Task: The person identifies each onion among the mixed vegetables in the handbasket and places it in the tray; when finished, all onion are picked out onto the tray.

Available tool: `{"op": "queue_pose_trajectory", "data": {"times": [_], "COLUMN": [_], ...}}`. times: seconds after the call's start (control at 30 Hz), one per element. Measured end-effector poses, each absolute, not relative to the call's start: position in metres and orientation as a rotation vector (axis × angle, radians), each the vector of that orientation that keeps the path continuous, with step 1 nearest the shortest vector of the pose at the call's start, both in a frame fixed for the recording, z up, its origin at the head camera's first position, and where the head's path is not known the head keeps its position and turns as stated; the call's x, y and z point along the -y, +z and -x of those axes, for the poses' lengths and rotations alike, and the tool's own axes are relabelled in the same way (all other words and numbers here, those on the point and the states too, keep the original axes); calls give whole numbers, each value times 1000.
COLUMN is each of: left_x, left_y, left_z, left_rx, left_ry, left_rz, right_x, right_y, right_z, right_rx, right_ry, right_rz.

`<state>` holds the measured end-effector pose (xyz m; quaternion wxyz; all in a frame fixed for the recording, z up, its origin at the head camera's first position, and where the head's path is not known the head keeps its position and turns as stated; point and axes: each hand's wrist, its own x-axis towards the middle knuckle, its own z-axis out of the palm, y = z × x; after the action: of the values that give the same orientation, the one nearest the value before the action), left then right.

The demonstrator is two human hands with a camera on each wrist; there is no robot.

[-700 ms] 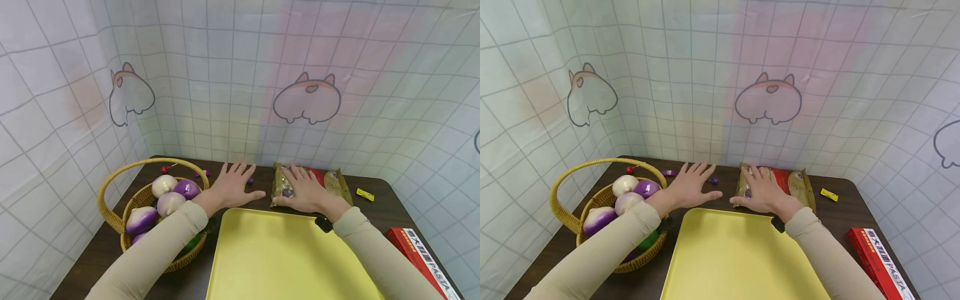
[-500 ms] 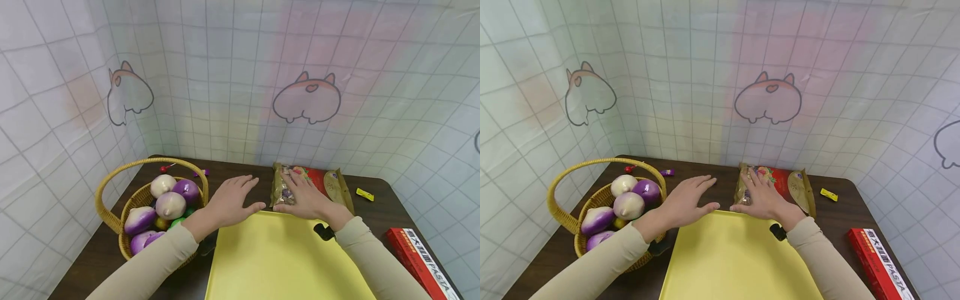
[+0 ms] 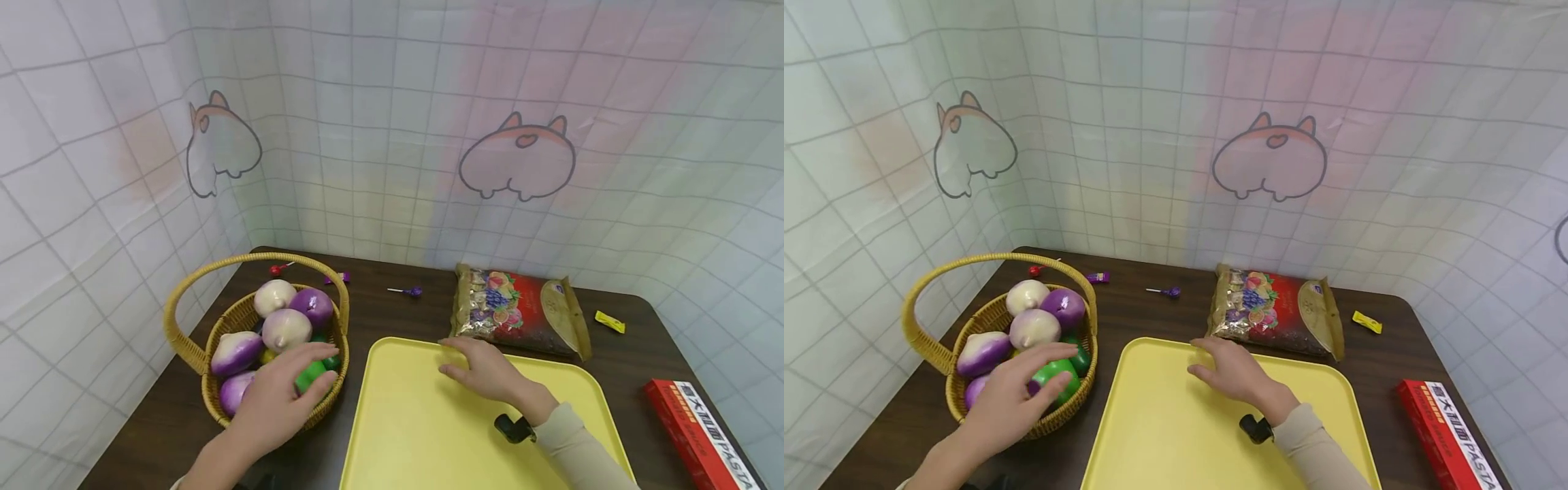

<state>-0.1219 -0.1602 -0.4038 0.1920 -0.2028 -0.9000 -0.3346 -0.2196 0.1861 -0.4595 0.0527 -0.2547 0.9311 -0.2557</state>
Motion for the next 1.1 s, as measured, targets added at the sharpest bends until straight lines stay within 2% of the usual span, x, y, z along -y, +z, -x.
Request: {"op": "queue_pose_trajectory", "data": {"times": [0.17,0.37,0.5,0.6,0.83,1.1], "left_x": [207,249,270,283,310,315], "left_y": [-410,-420,-431,-442,-458,-482], "left_z": [115,116,125,134,153,167], "left_rx": [2221,1953,2062,2261,2539,2443], "left_ry": [-1070,-1228,-1278,-1285,-1530,-1605], "left_rz": [346,-213,-495,-477,-147,-155], "right_x": [-165,-129,-99,-73,-18,21], "right_y": [-468,-464,-458,-455,-459,-461], "right_z": [205,192,183,176,163,161], "right_rx": [-2872,-2859,-2786,-2705,-2437,-2262], "right_ry": [-874,-1057,-1260,-1412,-1726,-1714], "right_rz": [845,1002,1132,1185,1247,1413]}}
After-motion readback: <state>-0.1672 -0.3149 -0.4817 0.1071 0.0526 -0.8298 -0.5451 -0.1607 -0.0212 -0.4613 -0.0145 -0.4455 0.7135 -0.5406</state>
